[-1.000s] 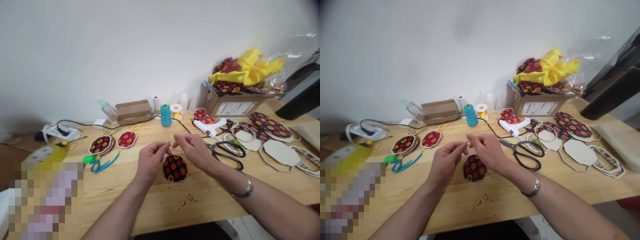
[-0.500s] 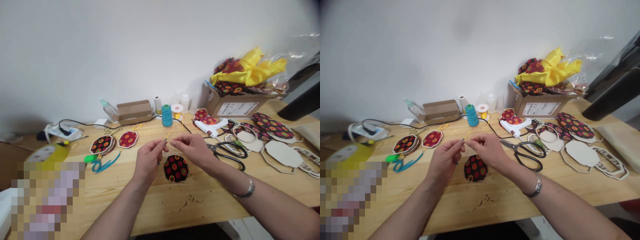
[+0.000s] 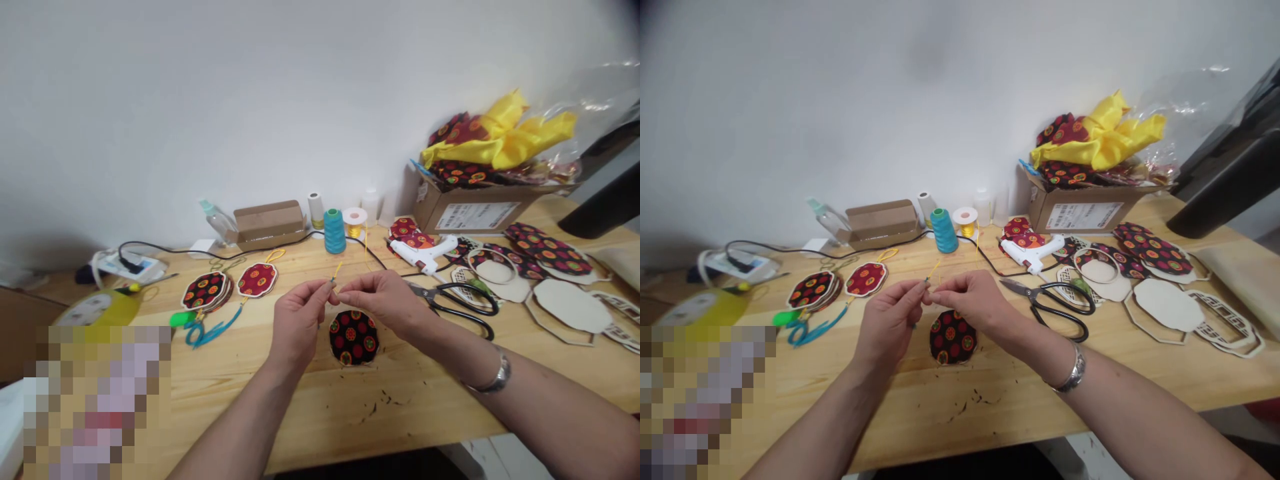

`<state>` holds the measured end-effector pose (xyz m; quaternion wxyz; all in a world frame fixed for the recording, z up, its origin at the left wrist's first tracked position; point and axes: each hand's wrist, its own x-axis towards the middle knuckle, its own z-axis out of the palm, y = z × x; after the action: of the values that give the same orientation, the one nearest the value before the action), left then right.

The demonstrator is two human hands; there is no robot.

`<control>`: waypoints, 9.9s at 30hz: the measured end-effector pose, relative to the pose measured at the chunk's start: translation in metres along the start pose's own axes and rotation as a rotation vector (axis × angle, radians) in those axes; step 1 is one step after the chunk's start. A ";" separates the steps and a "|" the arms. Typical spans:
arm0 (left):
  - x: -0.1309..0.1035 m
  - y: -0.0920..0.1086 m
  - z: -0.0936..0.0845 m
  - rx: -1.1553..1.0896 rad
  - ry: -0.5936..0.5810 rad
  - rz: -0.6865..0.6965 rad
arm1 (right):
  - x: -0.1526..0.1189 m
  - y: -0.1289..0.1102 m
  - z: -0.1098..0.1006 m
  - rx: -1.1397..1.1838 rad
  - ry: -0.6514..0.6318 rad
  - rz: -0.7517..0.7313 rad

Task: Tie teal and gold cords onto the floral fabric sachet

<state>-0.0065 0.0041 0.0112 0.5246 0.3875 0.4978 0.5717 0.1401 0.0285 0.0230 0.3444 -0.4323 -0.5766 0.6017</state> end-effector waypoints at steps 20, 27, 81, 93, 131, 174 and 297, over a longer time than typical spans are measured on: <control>-0.003 0.001 0.001 0.047 -0.015 0.013 | -0.002 -0.003 0.000 -0.099 0.010 -0.037; -0.002 0.000 0.001 0.051 -0.016 0.018 | 0.000 0.000 0.000 -0.071 0.046 -0.011; -0.004 0.001 0.003 0.045 -0.007 -0.001 | -0.008 0.002 0.013 0.110 0.104 -0.108; -0.003 -0.001 0.003 0.043 0.022 0.027 | -0.006 0.008 0.015 0.180 0.069 -0.068; -0.008 0.005 0.003 0.395 0.013 0.156 | -0.007 0.005 0.015 0.136 0.133 -0.056; -0.012 0.004 0.006 0.458 0.027 0.257 | -0.011 0.006 0.011 -0.537 0.360 -0.714; -0.008 -0.005 -0.001 0.853 0.117 0.633 | -0.047 0.000 0.033 -0.569 -0.418 -1.089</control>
<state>-0.0055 -0.0041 0.0063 0.0939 0.6650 0.5732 0.4695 0.1284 -0.0272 0.0279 0.3527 -0.0262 -0.9050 0.2363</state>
